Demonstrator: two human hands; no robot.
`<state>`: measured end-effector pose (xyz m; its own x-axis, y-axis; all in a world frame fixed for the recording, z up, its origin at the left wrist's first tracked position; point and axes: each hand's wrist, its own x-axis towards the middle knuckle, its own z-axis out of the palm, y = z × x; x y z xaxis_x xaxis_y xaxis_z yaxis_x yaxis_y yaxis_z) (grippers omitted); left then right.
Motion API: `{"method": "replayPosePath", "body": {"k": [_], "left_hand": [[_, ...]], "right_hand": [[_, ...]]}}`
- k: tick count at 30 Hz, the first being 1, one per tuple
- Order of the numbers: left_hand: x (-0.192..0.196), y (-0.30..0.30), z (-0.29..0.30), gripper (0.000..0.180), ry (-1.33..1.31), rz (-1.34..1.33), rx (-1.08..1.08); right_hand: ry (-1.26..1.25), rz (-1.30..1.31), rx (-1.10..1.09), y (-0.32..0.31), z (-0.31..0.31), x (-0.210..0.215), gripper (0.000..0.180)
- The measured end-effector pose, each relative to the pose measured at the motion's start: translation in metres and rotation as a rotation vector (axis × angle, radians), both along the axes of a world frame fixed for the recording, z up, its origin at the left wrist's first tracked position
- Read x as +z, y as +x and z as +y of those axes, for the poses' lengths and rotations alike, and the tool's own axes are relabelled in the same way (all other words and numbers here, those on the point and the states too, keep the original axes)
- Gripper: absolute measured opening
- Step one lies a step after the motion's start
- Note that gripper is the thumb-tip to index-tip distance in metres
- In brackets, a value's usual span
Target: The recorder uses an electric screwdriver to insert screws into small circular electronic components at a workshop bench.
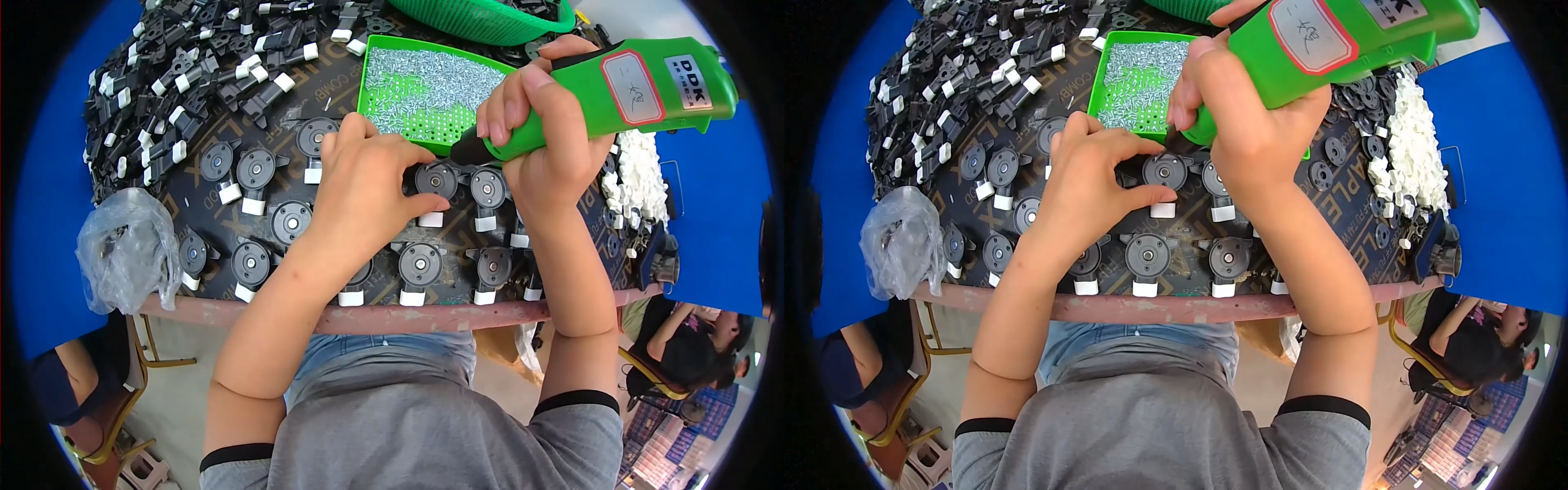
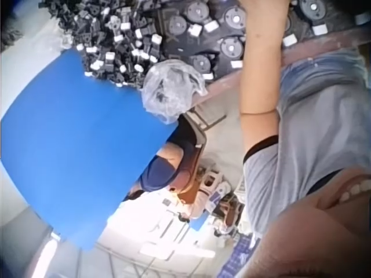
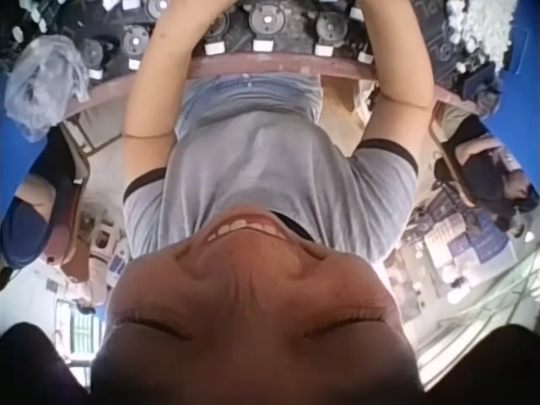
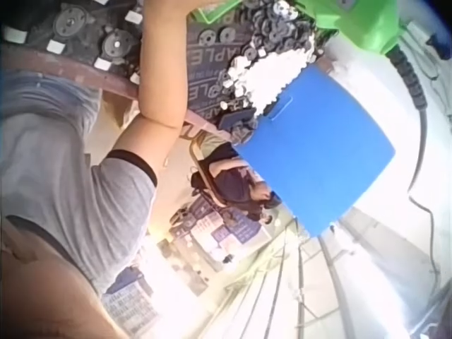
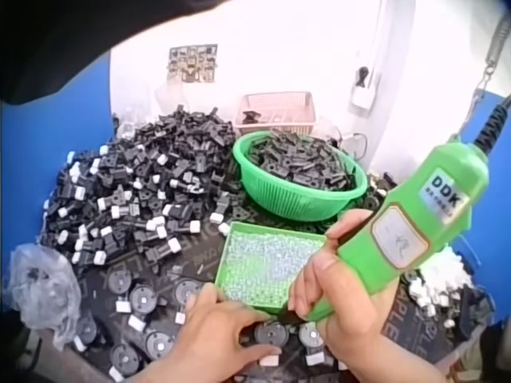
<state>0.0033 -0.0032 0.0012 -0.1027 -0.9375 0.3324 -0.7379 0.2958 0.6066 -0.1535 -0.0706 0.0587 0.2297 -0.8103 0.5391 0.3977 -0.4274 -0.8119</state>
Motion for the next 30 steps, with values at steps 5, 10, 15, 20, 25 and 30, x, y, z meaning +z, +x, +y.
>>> {"method": "replayPosePath", "body": {"k": [5,10,15,20,25,30], "left_hand": [[0.001,0.002,0.000,0.044,-0.002,0.003,0.006],[0.001,0.001,0.000,0.044,0.007,0.025,0.001],[0.000,0.000,0.001,0.043,-0.014,0.024,0.002],[0.001,0.000,0.002,0.043,-0.011,0.027,0.016],[-0.006,0.000,0.000,0.041,-0.066,0.037,0.020],[-0.005,-0.001,0.001,0.041,-0.065,0.044,0.026]], "right_hand": [[0.040,-0.034,-0.032,0.004,0.001,0.002,0.023],[0.001,-0.002,-0.030,0.003,-0.001,0.000,0.023],[0.041,0.009,-0.016,0.005,0.000,0.003,0.022],[0.056,0.051,0.037,0.009,-0.002,0.004,0.021],[0.251,0.132,-0.127,0.028,0.025,0.024,0.024],[0.223,0.167,-0.037,0.028,0.027,0.019,0.027]]}}
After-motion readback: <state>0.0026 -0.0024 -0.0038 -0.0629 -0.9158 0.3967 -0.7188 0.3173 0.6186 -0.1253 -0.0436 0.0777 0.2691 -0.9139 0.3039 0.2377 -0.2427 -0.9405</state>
